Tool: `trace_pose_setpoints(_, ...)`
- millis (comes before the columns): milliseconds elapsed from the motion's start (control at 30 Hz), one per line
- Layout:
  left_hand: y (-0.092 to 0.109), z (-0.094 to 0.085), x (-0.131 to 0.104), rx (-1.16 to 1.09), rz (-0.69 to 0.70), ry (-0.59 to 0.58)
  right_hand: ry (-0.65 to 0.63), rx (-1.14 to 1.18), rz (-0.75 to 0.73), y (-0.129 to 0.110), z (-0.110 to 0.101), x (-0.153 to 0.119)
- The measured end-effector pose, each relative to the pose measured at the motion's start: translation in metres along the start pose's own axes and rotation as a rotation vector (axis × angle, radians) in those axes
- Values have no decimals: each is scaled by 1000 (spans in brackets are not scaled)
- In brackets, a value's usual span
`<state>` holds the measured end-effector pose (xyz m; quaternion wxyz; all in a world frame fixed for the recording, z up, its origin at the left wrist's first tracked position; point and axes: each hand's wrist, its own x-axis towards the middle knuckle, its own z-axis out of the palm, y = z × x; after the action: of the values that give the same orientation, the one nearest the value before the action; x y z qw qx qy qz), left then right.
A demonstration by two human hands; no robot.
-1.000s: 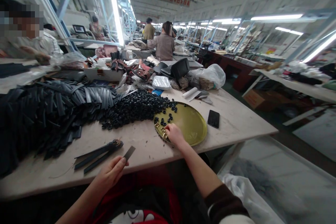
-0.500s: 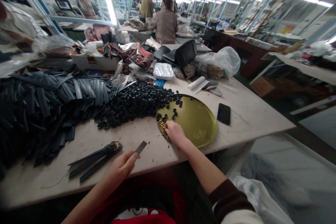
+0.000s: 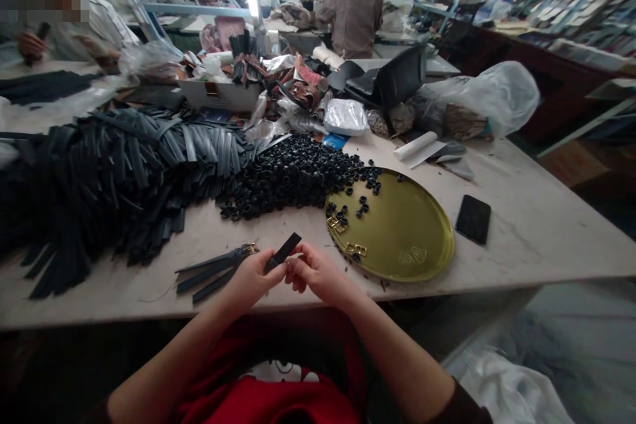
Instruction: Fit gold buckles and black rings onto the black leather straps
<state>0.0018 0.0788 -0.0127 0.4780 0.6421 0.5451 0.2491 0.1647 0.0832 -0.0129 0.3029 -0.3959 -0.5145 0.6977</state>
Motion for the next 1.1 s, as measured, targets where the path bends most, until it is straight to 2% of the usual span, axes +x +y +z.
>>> trace_pose_setpoints(100,0,-4,-8,38,-51,40,-160,234,103,-1,1,-7)
trace_pose_setpoints(167,1,-4,-13,48,-65,64,-161,241,72,0,3,-12)
trace_pose_setpoints(333,0,2,-25,-38,-5,-7,170,79,-70,11,15,-19)
trace_pose_setpoints(400,-1,2,-35,-81,-6,-13,283,207,-70,14,20,-21)
trace_pose_setpoints(467,-1,1,-47,-86,-19,-5,359,451,-5,14,25,-25)
trace_pose_setpoints(533,1,-1,-60,-42,-7,-17,370,679,85,13,31,-30)
trace_pose_setpoints(600,6,-1,-71,10,26,-54,326,788,148,15,39,-35)
trace_pose_setpoints(667,13,-1,-79,40,53,-75,292,753,141,19,49,-41)
trace_pose_setpoints(767,19,3,-86,33,74,-81,304,511,37,28,63,-52)
trace_pose_setpoints(833,18,6,-89,-18,46,-91,313,381,-38,31,68,-58)
trace_pose_setpoints(900,13,11,-91,-101,-1,-101,295,351,-74,32,70,-62)
trace_pose_setpoints(1100,-10,23,-92,-302,-88,-104,188,401,43,35,67,-65)
